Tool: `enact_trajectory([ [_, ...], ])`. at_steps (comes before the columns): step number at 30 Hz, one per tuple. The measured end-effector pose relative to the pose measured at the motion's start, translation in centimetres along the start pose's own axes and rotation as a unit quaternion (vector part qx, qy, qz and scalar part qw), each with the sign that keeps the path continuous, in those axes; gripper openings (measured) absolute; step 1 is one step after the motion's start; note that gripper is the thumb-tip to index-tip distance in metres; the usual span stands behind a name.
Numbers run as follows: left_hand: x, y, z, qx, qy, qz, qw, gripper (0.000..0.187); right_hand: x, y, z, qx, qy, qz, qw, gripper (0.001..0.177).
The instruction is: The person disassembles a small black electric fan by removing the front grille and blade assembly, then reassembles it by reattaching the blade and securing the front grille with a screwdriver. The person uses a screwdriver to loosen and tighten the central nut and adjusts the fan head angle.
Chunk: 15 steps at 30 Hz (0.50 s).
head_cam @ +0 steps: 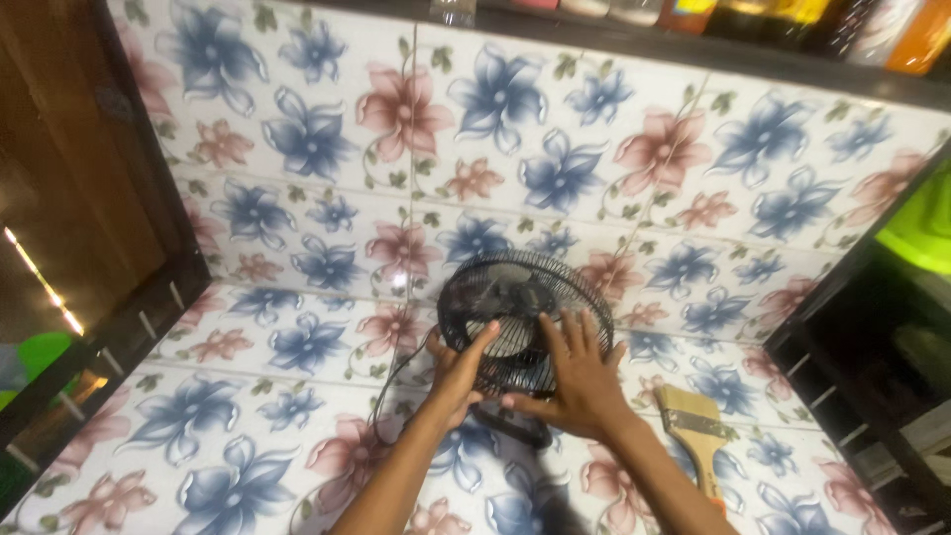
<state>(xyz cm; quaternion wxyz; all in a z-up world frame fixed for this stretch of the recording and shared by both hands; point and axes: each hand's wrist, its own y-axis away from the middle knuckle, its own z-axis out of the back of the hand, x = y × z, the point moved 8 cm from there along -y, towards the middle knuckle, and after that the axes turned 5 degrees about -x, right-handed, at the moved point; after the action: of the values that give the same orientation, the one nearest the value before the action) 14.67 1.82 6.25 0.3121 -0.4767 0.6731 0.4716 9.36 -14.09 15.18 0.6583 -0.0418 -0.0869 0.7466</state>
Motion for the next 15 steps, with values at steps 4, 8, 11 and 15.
enact_trajectory([
  [4, -5.4, 1.2, -0.1, -0.07, -0.317, -0.351, 0.878, 0.079, 1.1, 0.1, 0.9, -0.013, -0.032, 0.022, 0.999, 0.134],
  [8, -7.7, 4.7, -2.7, 0.068, -0.575, -0.487, 0.654, 0.093, 0.7, 0.0, 0.9, 0.015, -0.065, 0.044, 0.997, 0.139],
  [11, -8.4, 6.6, -3.6, 0.161, -0.653, -0.46, 0.58, 0.099, 0.3, -0.2, 0.2, 0.058, -0.022, 0.046, 0.997, 0.144],
  [15, -8.4, 6.4, -3.9, 0.156, -0.782, -0.366, 0.48, 0.123, 0.4, -0.4, 0.2, 0.048, 0.01, 0.026, 0.998, 0.139],
])
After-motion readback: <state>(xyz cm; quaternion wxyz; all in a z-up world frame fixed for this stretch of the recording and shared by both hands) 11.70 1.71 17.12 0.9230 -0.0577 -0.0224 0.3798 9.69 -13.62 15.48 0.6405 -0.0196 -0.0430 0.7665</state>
